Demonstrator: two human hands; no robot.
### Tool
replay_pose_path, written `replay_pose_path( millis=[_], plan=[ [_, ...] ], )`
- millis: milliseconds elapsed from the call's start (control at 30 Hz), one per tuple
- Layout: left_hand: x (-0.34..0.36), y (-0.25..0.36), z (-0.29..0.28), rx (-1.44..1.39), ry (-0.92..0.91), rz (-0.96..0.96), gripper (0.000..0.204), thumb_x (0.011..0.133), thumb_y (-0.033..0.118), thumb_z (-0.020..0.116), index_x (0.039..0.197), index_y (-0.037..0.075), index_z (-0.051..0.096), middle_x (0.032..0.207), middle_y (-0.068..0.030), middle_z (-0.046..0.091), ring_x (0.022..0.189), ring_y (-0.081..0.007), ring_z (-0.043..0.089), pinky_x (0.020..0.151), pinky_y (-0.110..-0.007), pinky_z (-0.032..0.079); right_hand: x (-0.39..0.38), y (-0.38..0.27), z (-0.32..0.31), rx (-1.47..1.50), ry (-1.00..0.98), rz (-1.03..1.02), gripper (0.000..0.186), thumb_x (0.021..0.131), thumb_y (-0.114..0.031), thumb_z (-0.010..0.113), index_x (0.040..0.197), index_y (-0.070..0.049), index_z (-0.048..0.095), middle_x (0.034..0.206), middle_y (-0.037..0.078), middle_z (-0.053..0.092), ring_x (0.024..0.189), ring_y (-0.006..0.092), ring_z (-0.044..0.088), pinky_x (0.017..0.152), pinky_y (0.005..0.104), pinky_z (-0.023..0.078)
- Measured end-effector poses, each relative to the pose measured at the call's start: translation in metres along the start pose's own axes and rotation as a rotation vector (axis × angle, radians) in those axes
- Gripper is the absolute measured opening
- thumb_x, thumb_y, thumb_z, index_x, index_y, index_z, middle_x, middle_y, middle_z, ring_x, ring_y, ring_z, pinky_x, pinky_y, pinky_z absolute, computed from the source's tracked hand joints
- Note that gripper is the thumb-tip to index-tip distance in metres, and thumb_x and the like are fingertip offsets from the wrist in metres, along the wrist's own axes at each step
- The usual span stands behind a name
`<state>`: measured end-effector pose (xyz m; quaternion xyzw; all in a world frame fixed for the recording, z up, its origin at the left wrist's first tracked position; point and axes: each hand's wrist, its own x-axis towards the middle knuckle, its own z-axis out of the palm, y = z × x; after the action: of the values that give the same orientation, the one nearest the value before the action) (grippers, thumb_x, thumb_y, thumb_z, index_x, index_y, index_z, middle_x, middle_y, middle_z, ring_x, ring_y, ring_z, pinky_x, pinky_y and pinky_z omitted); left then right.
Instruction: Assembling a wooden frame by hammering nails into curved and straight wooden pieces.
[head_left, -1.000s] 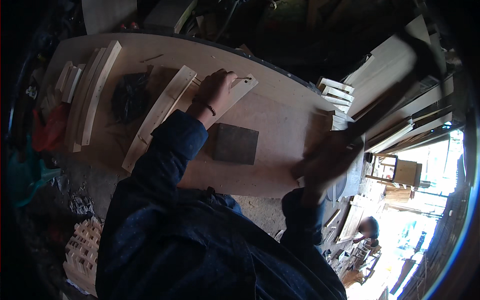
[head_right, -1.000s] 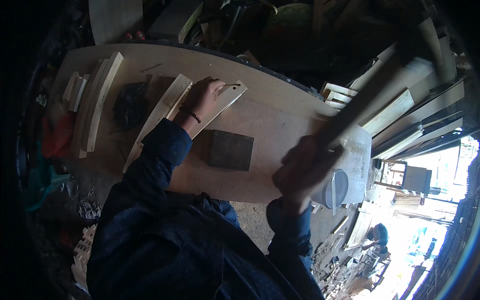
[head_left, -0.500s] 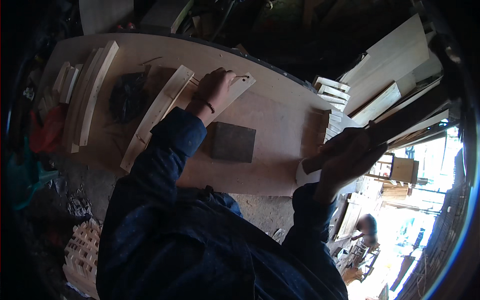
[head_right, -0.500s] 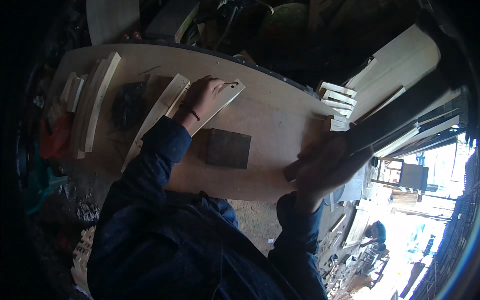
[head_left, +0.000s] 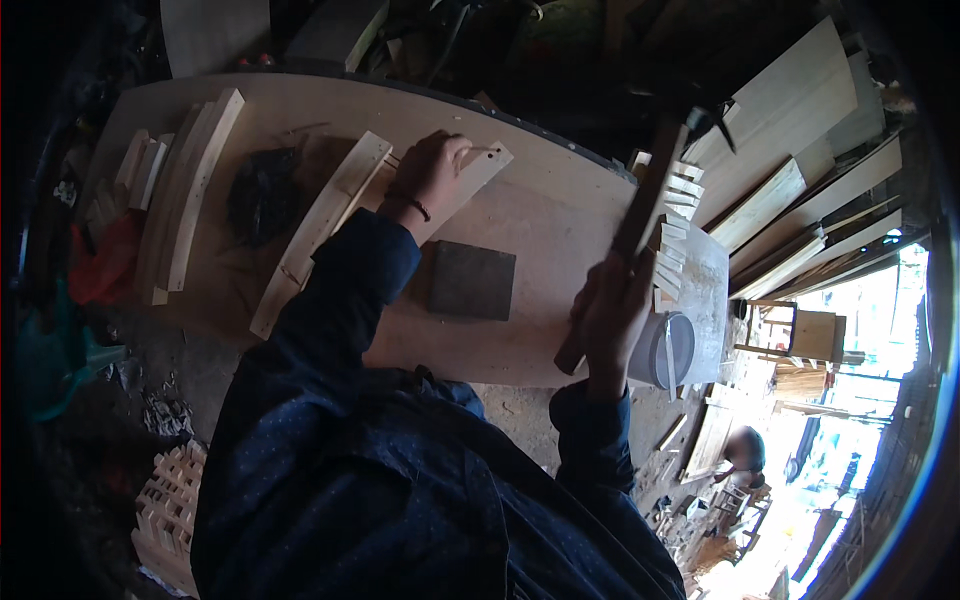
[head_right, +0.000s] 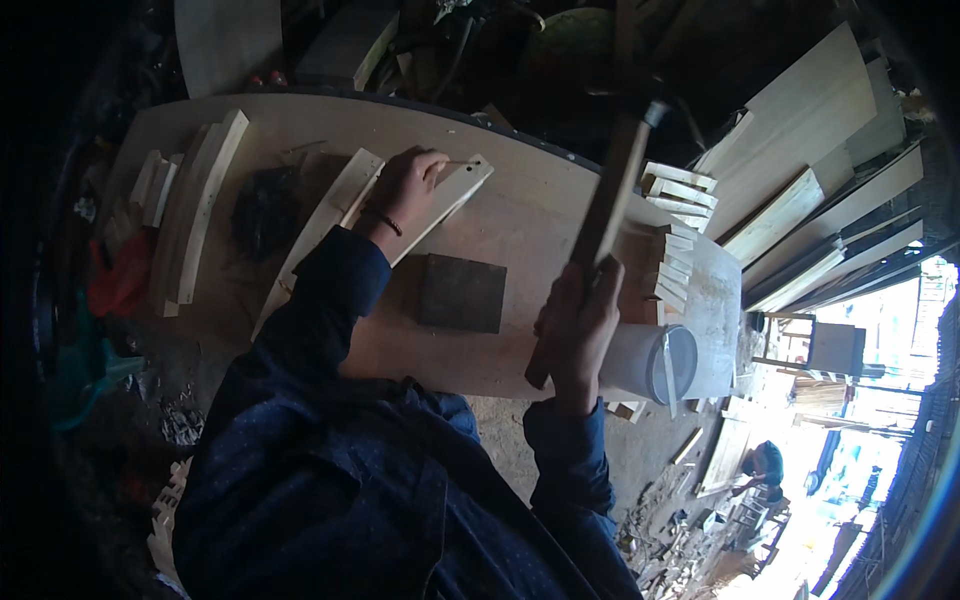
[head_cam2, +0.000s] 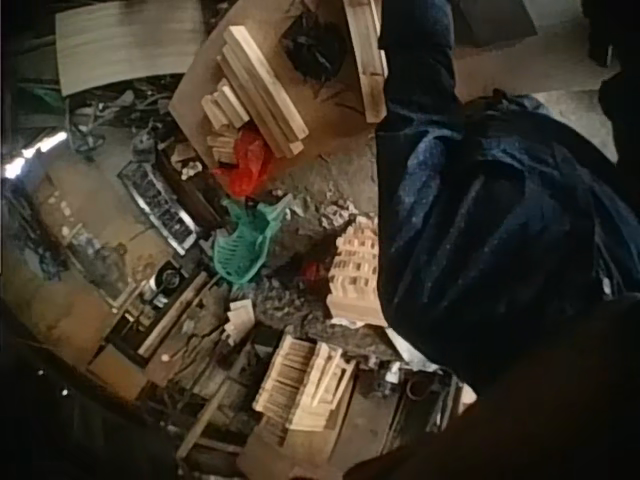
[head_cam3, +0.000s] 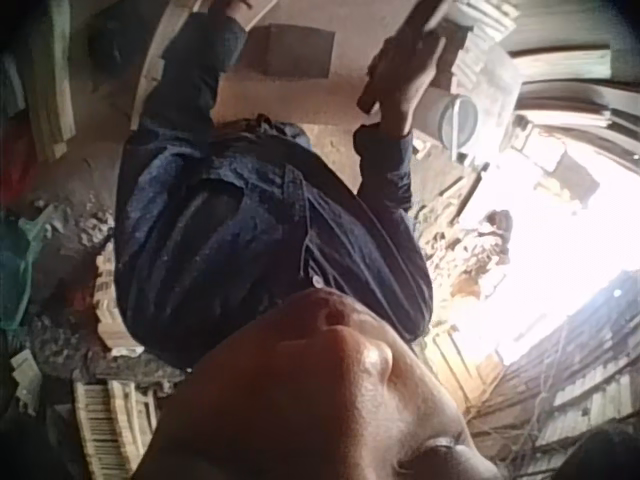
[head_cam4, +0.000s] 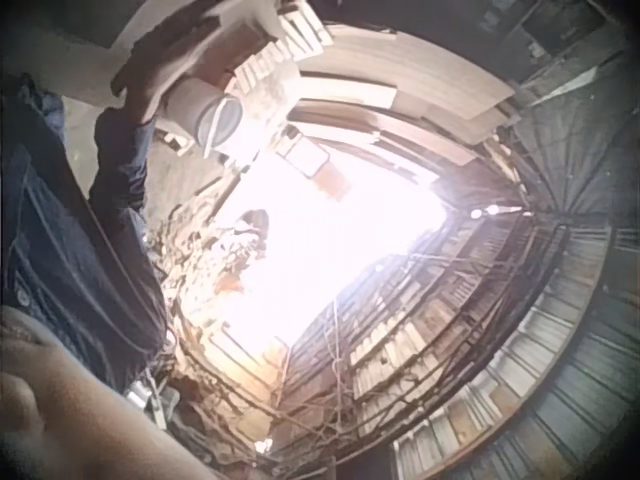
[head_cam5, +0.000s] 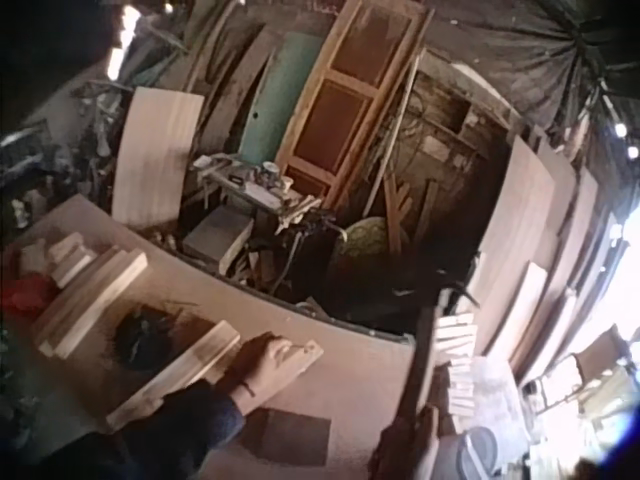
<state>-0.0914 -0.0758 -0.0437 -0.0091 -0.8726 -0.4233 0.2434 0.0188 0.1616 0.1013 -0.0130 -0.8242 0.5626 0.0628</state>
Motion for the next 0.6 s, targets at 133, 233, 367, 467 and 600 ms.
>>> replay_pose_path(
  millis=[133,233,367,467,600],
  plan=[
    [-0.001,-0.002,-0.004,0.076,-0.103,-0.019,0.014,0.091,0.010,0.057,0.098,0.006,0.068,0.096,-0.0183,0.067,0.094,-0.0378,0.065,0.080,-0.048,0.053,-0.017,-0.007,0.004,0.071,0.061,-0.010,0.011,0.103,-0.015,0.045,0.103,-0.005,0.043,0.060,0.002,0.048,0.042,0.0081,0.047,0.036,0.0255,0.039],
    [-0.002,-0.004,-0.002,0.093,-0.100,-0.032,0.013,0.090,0.010,0.057,0.096,0.005,0.067,0.094,-0.0188,0.067,0.093,-0.0382,0.065,0.080,-0.048,0.053,-0.026,0.002,0.004,0.053,0.016,0.093,0.012,0.103,-0.016,0.046,0.103,-0.004,0.045,0.059,0.002,0.048,0.041,0.0083,0.047,0.036,0.0254,0.039],
    [-0.002,-0.007,0.000,0.066,-0.072,-0.037,0.011,0.089,0.009,0.058,0.096,0.005,0.066,0.092,-0.0190,0.066,0.092,-0.0385,0.065,0.079,-0.048,0.053,-0.034,0.013,0.008,0.022,-0.049,0.238,0.013,0.103,-0.016,0.049,0.105,-0.004,0.046,0.060,0.002,0.051,0.043,0.0087,0.050,0.036,0.0265,0.039],
    [-0.001,-0.008,0.000,0.060,-0.074,-0.036,0.011,0.089,0.009,0.059,0.096,0.005,0.066,0.091,-0.0189,0.066,0.091,-0.0385,0.065,0.079,-0.048,0.053,-0.035,0.018,0.012,0.012,-0.075,0.221,0.014,0.102,-0.016,0.051,0.106,-0.004,0.046,0.061,0.002,0.051,0.044,0.0086,0.051,0.037,0.0274,0.040],
    [-0.002,-0.009,0.000,0.074,-0.073,-0.023,0.011,0.089,0.009,0.059,0.096,0.006,0.066,0.092,-0.0190,0.066,0.090,-0.0383,0.065,0.079,-0.048,0.053,-0.030,0.031,0.019,-0.144,-0.111,0.214,0.014,0.103,-0.020,0.051,0.105,-0.006,0.047,0.061,0.000,0.049,0.044,0.0068,0.049,0.037,0.0253,0.040]
  ],
)
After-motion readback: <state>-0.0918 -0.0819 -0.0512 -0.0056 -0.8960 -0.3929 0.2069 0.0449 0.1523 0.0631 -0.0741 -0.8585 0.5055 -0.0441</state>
